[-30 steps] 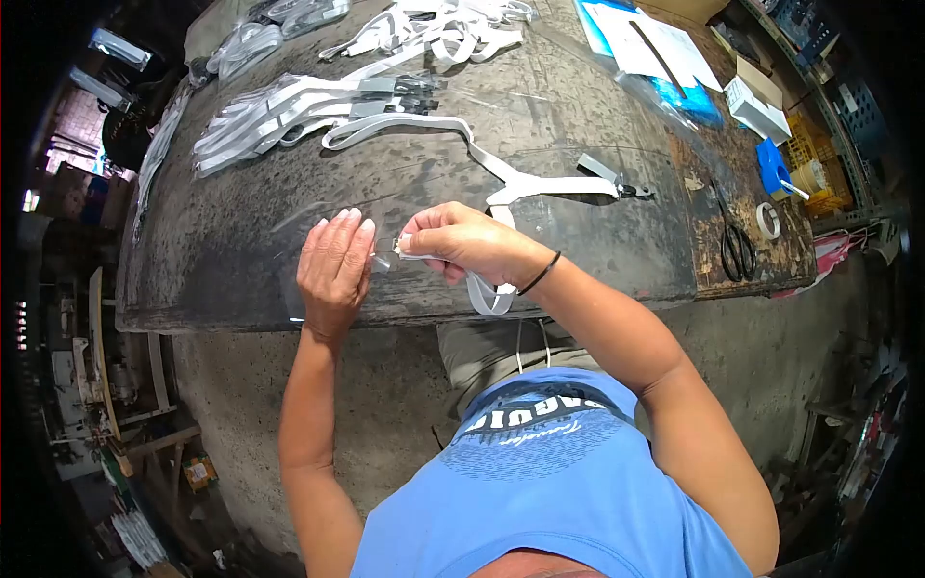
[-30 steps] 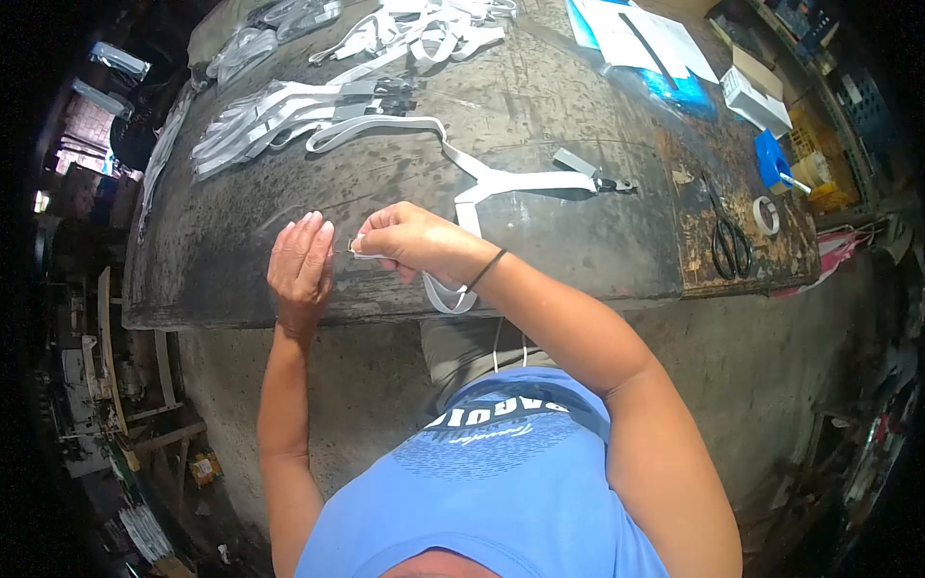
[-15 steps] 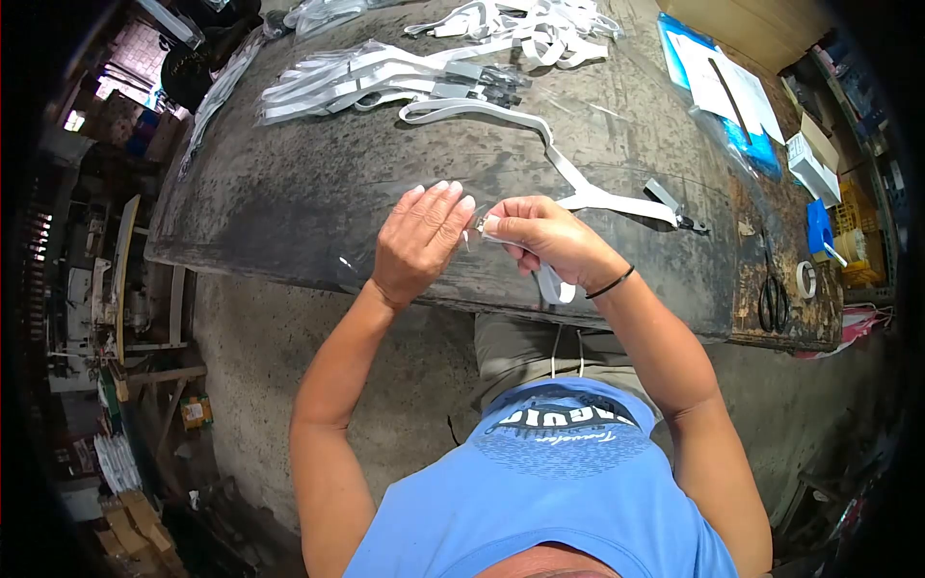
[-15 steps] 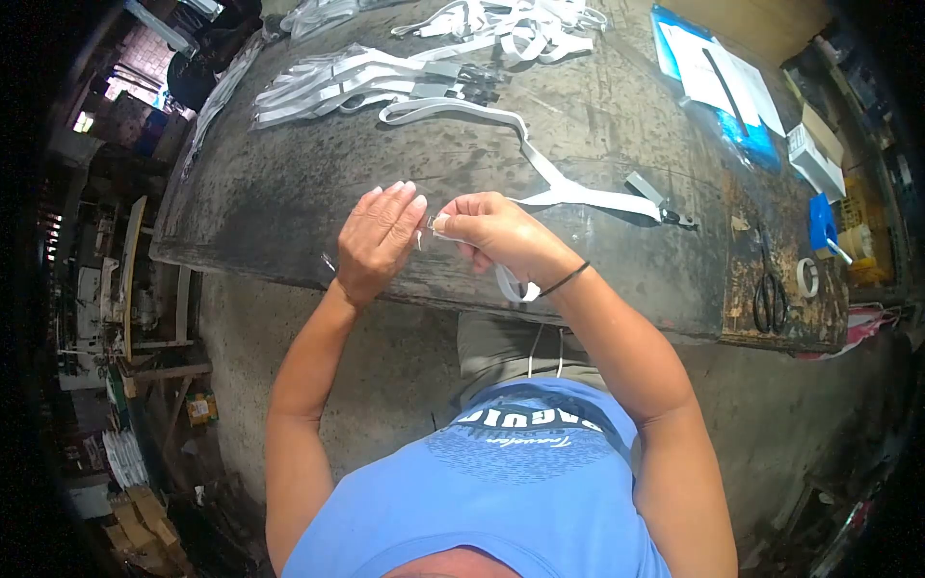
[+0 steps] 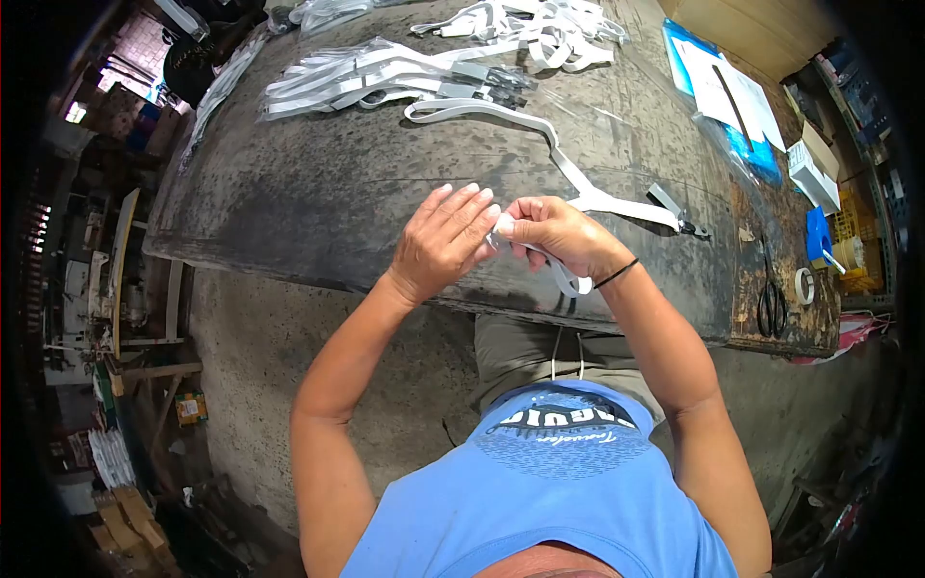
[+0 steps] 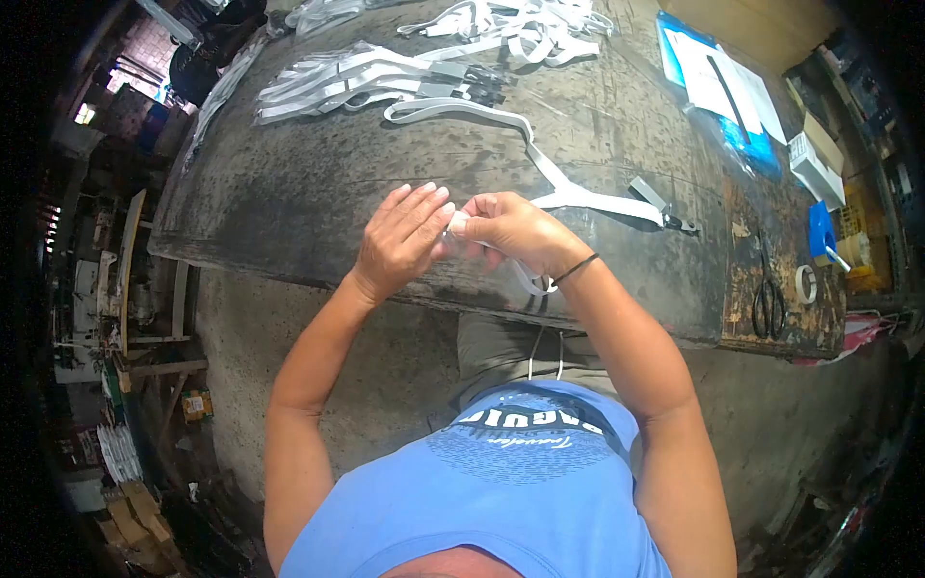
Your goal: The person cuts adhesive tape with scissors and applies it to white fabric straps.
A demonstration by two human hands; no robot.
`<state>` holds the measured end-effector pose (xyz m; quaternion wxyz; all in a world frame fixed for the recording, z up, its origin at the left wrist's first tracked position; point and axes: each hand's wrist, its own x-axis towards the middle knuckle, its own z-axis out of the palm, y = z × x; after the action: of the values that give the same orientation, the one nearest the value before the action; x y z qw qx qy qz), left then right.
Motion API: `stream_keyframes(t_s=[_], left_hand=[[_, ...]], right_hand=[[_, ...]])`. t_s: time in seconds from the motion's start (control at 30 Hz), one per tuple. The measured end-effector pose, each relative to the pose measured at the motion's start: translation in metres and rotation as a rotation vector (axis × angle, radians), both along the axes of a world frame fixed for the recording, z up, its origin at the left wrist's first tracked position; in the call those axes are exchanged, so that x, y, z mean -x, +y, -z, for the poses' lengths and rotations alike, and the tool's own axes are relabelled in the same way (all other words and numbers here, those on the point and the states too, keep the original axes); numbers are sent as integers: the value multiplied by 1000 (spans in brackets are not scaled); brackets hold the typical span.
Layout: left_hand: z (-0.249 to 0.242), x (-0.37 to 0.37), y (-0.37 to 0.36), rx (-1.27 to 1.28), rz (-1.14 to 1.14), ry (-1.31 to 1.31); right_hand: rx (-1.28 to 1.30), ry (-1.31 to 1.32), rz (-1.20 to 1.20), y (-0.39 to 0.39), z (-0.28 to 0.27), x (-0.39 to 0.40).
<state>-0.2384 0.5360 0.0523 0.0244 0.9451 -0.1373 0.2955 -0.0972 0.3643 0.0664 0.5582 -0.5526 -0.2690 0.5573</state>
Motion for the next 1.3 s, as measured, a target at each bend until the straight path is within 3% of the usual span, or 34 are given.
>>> stream_keyframes(t_s=[0.03,0.13,0.17,0.27,0.3,0.37,0.4,0.6,0.63,0.7,0.77,0.83,0.9,0.97,1.3], left_hand=[[-4,-1,1,2,1,0],[-9,-9,19,464,73,235],[-9,-17,29,466,71,232],[-26,-30,38,966,129,809],[-30,-35,40,962,132,802],[-36,-46,45,906,189,1137],[-38,-48,46,952,200,1177],[-32,-48,41,1152,332,716],[-37,-48,40,1154,326,711],[-44,-46,37,1437,391,959],[-45,-45,42,1403,390,974],[-45,-47,48,1179,325,1114],[-50,-41,42,1246,360,1021],[-58,-36,41,1320,183,1042],[-62,-25,38,1354,139,954]], right_hand=[[2,0,1,-1,-1,-3],[73,-173,-87,-4,-9,-10],[67,-221,-111,-4,-12,-11],[53,-279,-160,-3,-18,-17],[42,-285,-178,-2,-20,-19],[16,-307,-211,-2,-29,-24],[-9,-320,-246,-2,-34,-26],[-22,-382,-280,2,-55,-27],[-24,-383,-287,3,-54,-28],[8,-491,-312,5,-53,-29],[0,-496,-339,7,-59,-28],[-8,-507,-359,8,-64,-27],[27,-568,-332,9,-68,-25],[0,-671,-322,11,-71,-26],[-77,-1028,-262,28,-82,-20]])
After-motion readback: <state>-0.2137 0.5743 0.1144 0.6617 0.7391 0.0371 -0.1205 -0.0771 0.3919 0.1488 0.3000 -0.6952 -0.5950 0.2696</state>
